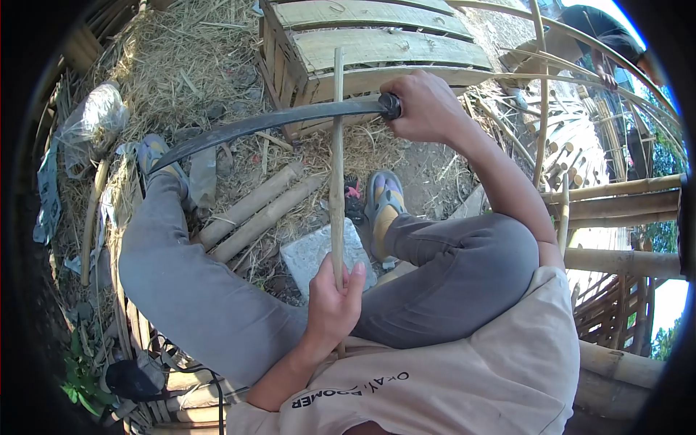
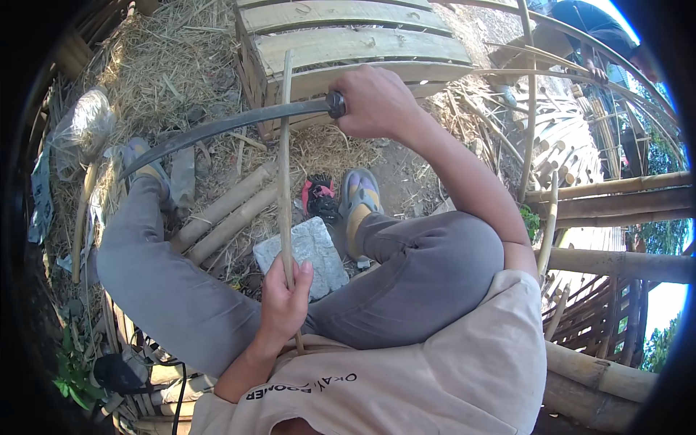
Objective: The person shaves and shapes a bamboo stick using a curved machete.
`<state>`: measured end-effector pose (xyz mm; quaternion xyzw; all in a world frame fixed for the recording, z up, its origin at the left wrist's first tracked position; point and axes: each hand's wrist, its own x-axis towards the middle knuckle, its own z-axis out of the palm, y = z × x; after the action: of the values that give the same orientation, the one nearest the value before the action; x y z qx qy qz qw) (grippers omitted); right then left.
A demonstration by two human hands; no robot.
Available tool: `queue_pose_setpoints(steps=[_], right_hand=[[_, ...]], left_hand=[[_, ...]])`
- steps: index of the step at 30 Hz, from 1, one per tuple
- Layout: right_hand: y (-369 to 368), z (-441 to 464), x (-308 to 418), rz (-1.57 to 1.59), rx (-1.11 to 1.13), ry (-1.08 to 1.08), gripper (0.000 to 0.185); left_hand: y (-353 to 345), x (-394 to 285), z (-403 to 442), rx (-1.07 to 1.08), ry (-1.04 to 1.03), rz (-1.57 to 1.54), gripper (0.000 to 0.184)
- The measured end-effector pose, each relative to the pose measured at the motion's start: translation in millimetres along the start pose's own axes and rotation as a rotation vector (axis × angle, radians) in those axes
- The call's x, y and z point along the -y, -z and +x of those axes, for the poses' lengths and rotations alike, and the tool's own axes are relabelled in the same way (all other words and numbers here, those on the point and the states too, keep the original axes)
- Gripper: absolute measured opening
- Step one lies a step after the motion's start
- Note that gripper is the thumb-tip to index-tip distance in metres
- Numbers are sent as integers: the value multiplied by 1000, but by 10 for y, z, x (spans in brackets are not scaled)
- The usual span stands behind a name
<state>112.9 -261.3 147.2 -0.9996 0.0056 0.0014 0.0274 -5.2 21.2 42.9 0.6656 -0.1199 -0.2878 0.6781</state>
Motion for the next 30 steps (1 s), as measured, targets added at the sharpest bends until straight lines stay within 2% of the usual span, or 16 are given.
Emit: queue_pose_setpoints(steps=[6,9,19,22,25,30], right_hand=[[-1,3,-54,-31,-17,-87,16],[6,-18,-53,-6,-21,-58,16],[22,-58,-17,25,-40,-117,13],[-60,-71,-148,-16,-228,-31,14],[-69,-32,-234,-65,-275,-120,18],[52,-36,-199,-114,-196,-150,26]], left_hand=[[-39,30,-22,1,-10,12,34],[-59,6,-44,-11,26,9,34],[-99,-47,-107,-75,-90,173,31],[-101,-64,-107,-90,-116,184,30],[-45,-71,-63,-87,-113,221,31],[-20,-72,24,-99,-145,219,30]])
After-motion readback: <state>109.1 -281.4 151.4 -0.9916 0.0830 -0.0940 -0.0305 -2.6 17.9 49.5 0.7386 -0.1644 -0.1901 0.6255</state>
